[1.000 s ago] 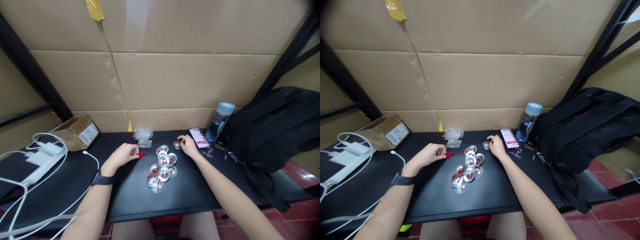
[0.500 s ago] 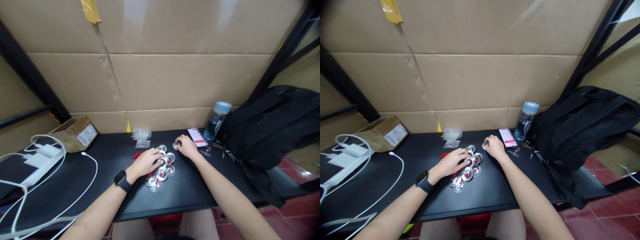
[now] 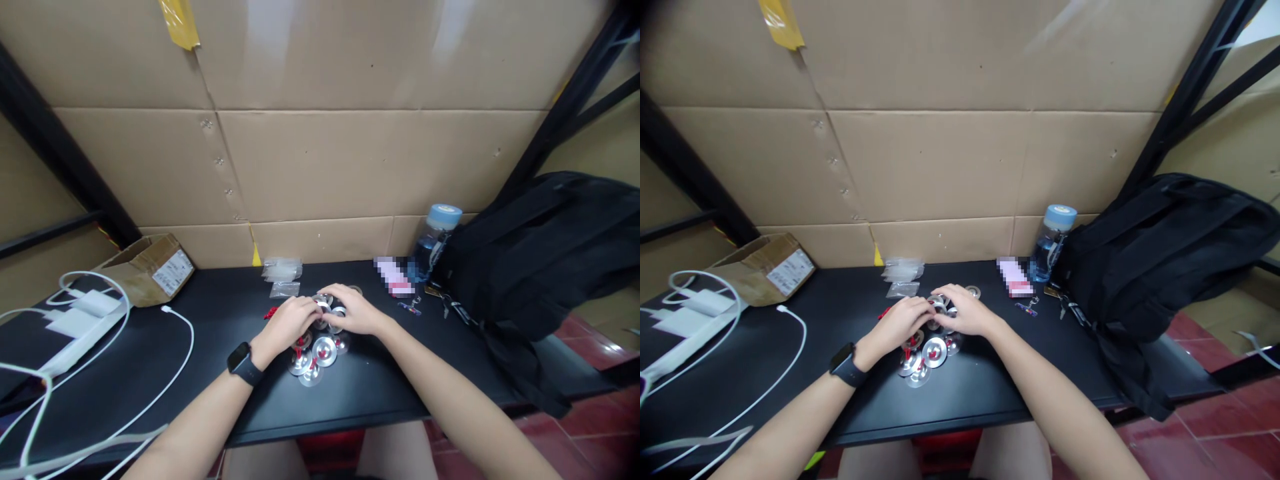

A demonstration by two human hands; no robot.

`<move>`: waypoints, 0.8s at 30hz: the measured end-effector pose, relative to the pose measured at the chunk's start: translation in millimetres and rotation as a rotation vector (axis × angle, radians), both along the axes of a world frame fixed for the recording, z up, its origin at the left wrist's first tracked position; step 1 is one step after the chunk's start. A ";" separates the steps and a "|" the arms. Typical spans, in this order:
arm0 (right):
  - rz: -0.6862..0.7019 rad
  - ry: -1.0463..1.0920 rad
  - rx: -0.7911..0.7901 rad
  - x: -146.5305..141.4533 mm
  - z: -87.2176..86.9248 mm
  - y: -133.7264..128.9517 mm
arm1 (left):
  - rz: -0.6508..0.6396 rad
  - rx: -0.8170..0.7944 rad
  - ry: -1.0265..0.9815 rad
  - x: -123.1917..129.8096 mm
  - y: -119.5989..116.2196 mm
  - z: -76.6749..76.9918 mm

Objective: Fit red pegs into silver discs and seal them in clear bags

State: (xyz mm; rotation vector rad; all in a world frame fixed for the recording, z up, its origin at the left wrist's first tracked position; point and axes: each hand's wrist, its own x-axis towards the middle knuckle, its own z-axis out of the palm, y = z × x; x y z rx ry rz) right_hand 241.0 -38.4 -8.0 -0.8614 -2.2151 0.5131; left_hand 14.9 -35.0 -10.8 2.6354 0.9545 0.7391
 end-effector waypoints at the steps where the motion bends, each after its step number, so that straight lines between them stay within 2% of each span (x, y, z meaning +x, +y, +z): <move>1: 0.029 0.042 -0.022 -7.0 -0.4 -3.3 | 0.031 -0.027 -0.070 -0.8 0.8 0.8; 4: 0.037 0.168 -0.120 -24.2 -6.1 -7.7 | 0.058 -0.119 -0.201 -3.5 2.3 3.4; 6: 0.030 0.190 -0.155 -28.7 -10.1 -6.6 | 0.000 -0.154 -0.152 -5.7 3.0 4.0; 10: 0.038 0.110 -0.070 -20.3 -10.8 -1.0 | -0.136 -0.184 0.021 -11.6 4.4 4.4; 13: -0.015 0.069 0.000 -8.2 -8.3 3.1 | -0.176 -0.196 0.066 -16.6 4.9 6.2; 18: -0.092 0.050 0.016 2.5 -7.5 6.6 | -0.135 -0.180 0.056 -20.8 6.7 4.9; 24: -0.034 0.067 0.019 0.0 -6.8 5.9 | -0.037 -0.230 -0.055 -20.9 10.3 1.8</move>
